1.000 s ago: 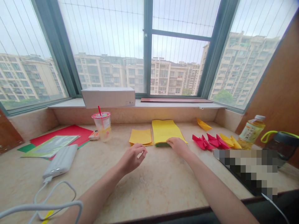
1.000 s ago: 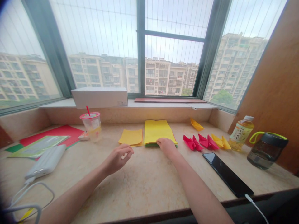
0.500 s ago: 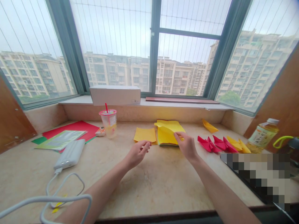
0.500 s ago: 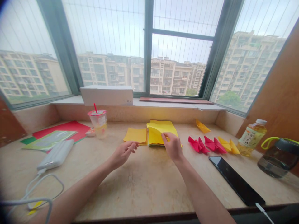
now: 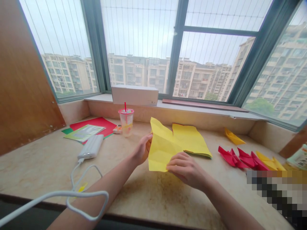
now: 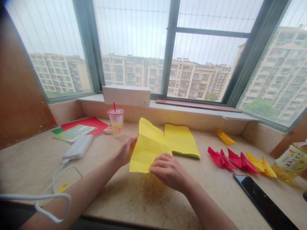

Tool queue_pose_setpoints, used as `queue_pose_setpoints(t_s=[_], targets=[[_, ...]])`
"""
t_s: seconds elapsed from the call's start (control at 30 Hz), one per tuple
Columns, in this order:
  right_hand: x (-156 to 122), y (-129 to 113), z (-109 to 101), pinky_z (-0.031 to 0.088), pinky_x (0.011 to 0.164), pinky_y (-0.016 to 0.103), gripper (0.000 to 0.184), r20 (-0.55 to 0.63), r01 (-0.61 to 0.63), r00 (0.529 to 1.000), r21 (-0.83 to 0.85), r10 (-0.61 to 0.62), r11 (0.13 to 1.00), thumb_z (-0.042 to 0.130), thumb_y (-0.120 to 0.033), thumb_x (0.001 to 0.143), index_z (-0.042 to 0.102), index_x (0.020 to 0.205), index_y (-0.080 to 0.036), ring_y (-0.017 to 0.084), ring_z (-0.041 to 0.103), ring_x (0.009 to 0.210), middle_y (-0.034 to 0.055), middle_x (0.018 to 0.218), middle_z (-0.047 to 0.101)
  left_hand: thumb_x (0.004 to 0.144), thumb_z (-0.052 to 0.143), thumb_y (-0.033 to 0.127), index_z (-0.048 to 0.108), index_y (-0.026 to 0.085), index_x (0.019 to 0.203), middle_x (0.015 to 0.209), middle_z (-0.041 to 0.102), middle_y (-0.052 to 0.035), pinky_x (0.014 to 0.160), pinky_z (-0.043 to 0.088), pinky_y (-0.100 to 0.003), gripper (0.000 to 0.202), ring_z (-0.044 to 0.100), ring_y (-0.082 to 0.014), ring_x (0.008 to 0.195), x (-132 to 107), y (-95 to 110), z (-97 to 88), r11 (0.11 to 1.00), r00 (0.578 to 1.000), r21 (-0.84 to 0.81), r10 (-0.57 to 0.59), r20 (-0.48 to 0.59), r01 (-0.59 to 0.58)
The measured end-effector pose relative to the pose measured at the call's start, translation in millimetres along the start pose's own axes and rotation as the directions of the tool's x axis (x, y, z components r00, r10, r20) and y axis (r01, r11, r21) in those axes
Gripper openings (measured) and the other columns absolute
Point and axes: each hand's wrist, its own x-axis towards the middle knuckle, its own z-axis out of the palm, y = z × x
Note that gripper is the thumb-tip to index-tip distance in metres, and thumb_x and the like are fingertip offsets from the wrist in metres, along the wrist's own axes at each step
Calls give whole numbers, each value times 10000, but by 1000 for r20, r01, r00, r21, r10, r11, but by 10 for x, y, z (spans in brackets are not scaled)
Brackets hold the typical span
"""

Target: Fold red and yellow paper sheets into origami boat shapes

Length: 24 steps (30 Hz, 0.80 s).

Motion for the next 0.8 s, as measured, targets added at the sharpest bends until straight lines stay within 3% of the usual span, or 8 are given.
queue_pose_setpoints(t_s=[0.07,0.17,0.3,0.4,0.47,0.6,0.67,0.8], targets=[[2,-5,0,466,860,365,208,58,20,998,-33,-18,999,494,-146,976,655,1072,-237,182,635,969,34,989,747,917,510,368,602,108,1216,1061,742,-135,869,551,-396,407,711,-282,969,9,-19,-20,1000,999,-3,-29,-21,29],[17,-28,27,460,883,371,220,128,66,990,-56,-58,996,464,-151,995,653,1065,-238,183,628,1005,28,992,748,849,636,291,619,105,1170,1013,754,-141,809,575,-366,372,730,-272,899,25,-53,-33,995,989,71,-66,-134,76],[22,-46,64,464,910,389,146,93,58,994,-21,-56,998,536,-229,975,654,1061,-234,200,626,1022,29,1037,738,756,697,187,641,112,1109,948,764,-139,710,596,-347,364,742,-269,813,45,-72,-36,983,964,139,-85,-253,123],[-48,42,9,469,940,421,257,-30,-28,999,38,30,999,607,-311,930,624,1174,-235,235,605,1080,60,1146,704,733,669,134,623,165,1166,962,766,-103,712,600,-342,437,744,-249,806,60,-40,-47,992,962,121,1,-273,34],[-142,183,-61,472,956,432,312,-171,-110,978,43,116,993,550,-239,947,586,1257,-246,244,590,1124,75,1181,684,725,650,109,588,213,1235,988,765,-77,734,600,-344,524,744,-234,814,68,-2,-56,994,955,93,78,-287,-53],[-382,575,-164,449,1016,485,453,-421,-373,846,-30,327,927,398,-113,957,525,1349,-301,253,556,1208,88,1272,620,720,630,101,536,255,1310,1012,763,-63,751,600,-359,617,742,-230,825,78,49,-74,990,941,59,139,-309,-127],[-479,728,-172,428,1052,517,497,-431,-449,814,-41,390,892,395,-129,950,469,1409,-307,270,511,1276,101,1351,558,708,630,98,531,252,1320,1010,765,-65,753,599,-365,638,742,-234,825,82,45,-79,992,942,63,127,-310,-114],[-553,793,-136,434,1067,524,552,-261,-498,833,28,487,867,533,-194,900,458,1429,-331,295,455,1345,97,1459,457,681,638,91,548,223,1304,1005,767,-71,755,595,-353,643,742,-238,834,84,6,-75,995,955,69,90,-282,-73]])
